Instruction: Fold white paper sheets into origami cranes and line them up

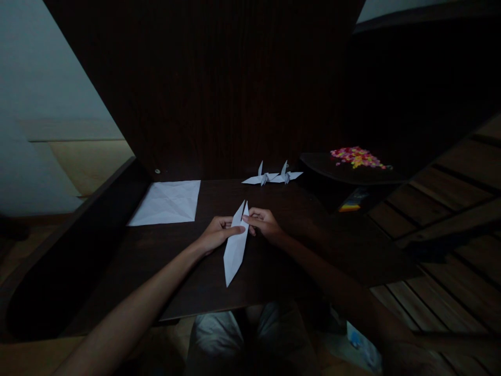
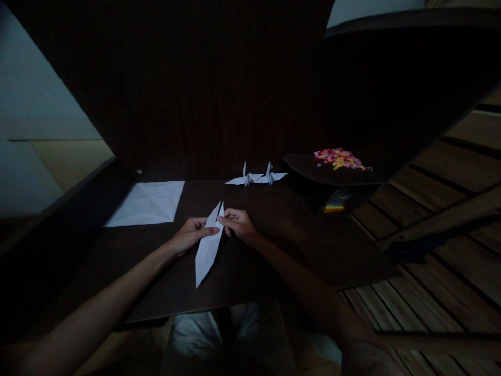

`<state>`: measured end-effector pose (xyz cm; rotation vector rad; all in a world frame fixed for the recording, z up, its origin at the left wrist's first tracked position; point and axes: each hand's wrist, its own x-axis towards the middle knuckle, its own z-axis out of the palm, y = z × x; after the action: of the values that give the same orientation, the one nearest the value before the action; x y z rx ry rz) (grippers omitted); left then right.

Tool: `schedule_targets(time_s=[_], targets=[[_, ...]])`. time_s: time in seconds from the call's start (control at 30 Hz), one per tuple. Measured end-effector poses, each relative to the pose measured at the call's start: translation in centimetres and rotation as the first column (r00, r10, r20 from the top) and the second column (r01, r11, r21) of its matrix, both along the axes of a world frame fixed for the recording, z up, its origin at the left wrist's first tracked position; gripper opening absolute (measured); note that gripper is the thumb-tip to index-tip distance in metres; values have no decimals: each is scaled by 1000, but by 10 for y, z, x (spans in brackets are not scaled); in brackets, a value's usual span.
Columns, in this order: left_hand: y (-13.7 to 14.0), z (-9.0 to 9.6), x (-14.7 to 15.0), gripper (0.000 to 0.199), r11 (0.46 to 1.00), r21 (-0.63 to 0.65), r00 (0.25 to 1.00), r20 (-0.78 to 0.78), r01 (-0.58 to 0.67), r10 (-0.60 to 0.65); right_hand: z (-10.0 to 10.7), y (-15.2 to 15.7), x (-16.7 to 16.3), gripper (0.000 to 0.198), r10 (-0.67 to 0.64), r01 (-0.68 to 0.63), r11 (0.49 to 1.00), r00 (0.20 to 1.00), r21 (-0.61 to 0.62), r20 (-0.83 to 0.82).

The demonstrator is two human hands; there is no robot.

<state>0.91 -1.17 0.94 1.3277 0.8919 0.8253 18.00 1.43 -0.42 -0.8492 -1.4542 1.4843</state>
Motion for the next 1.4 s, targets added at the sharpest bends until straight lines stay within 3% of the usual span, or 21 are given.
schedule_targets(time_s=[0.5, 0.7, 0.9, 1.23, 1.4], targets=[[1, -4, 1, 29, 998, -9, 998, -9, -65, 65, 4, -2, 0, 33, -49, 49, 999, 998, 17, 24], [-1, 0, 0, 26, 999, -5, 999, -12, -50, 50, 3, -1, 2, 32, -33, 32, 999, 999, 42, 24], [0, 2, -1, 28, 996, -89, 999, -41, -26, 23, 0, 2, 2, 35, -62, 60, 997, 998, 50, 32], [-3, 7, 0, 28, 986, -119, 992, -32, 115, -120, 4, -4, 2, 31, -4, 4, 1000, 997, -4, 82], [-3, 4, 1, 35, 991, -108, 995, -46, 80, -85, 6, -3, 2, 33, -39, 35, 999, 994, 34, 101]])
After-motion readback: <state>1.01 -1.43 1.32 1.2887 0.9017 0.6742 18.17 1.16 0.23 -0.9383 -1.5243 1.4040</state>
